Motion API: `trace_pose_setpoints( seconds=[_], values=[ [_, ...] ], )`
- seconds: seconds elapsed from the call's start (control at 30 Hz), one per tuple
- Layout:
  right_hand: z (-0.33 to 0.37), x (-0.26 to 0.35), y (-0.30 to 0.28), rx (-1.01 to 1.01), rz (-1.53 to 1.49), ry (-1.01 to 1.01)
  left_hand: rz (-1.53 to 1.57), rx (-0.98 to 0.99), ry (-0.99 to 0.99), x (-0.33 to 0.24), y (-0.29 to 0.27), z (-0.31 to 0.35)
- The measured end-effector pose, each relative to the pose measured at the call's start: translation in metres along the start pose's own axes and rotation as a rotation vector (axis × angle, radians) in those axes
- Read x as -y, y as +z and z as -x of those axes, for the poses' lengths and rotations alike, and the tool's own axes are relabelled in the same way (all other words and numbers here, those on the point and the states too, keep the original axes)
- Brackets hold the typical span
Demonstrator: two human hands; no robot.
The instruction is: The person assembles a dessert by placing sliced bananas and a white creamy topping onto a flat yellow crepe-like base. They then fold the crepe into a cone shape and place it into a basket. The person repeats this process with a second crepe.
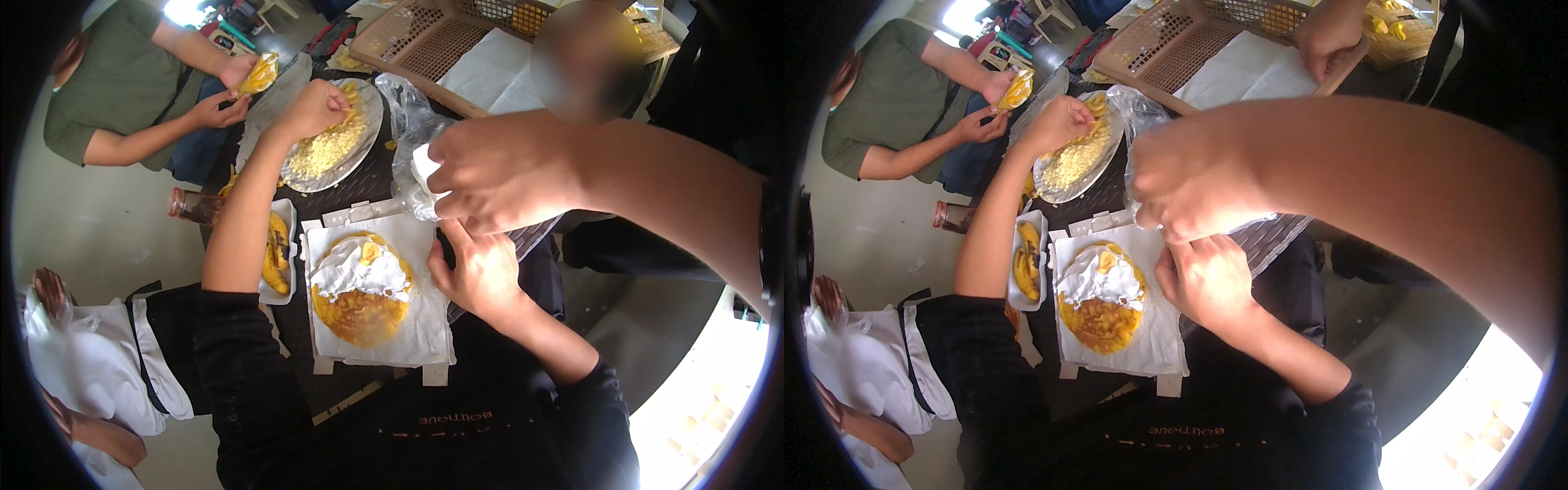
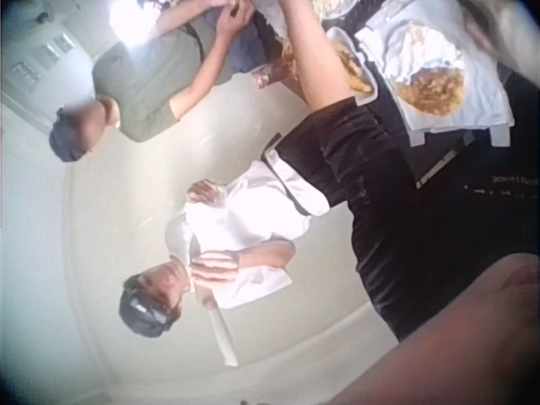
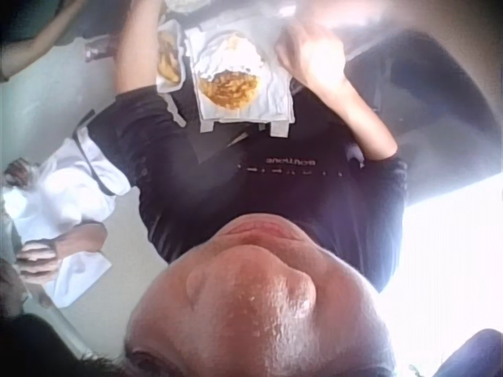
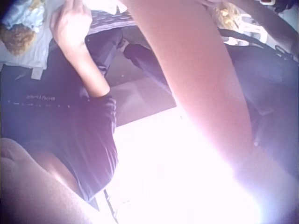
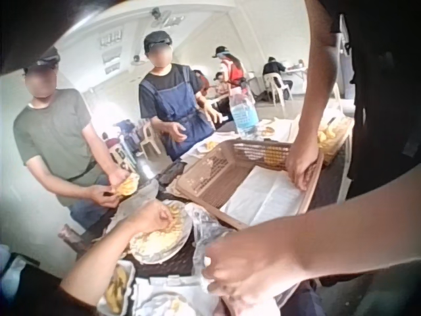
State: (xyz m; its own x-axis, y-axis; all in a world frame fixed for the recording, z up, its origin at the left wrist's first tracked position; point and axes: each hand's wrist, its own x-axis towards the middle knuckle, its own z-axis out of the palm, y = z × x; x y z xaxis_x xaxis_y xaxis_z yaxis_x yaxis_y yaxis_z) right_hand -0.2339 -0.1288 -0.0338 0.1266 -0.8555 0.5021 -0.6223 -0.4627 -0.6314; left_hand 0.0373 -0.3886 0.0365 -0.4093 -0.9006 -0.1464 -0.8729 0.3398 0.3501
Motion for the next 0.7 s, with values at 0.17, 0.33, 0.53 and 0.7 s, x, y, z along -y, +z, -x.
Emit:
trace_pose_setpoints(
  seconds=[0.17, 0.33, 0.53, 0.7],
  values=[
    [0.0, -0.002, -0.003, 0.057, -0.003, 0.048, -0.169, -0.235, 0.092, 0.001, -0.011, 0.004],
    [-0.005, 0.006, -0.009, 0.026, 0.006, 0.056, -0.422, -0.446, 0.164, 0.002, -0.015, 0.018],
    [-0.004, 0.005, -0.003, 0.007, -0.018, 0.052, 0.135, -0.535, -0.037, 0.023, -0.014, 0.047],
    [-0.003, 0.002, -0.006, 0.083, -0.001, 0.071, 0.521, -0.47, -0.214, -0.037, 0.008, 0.142]
  ],
)
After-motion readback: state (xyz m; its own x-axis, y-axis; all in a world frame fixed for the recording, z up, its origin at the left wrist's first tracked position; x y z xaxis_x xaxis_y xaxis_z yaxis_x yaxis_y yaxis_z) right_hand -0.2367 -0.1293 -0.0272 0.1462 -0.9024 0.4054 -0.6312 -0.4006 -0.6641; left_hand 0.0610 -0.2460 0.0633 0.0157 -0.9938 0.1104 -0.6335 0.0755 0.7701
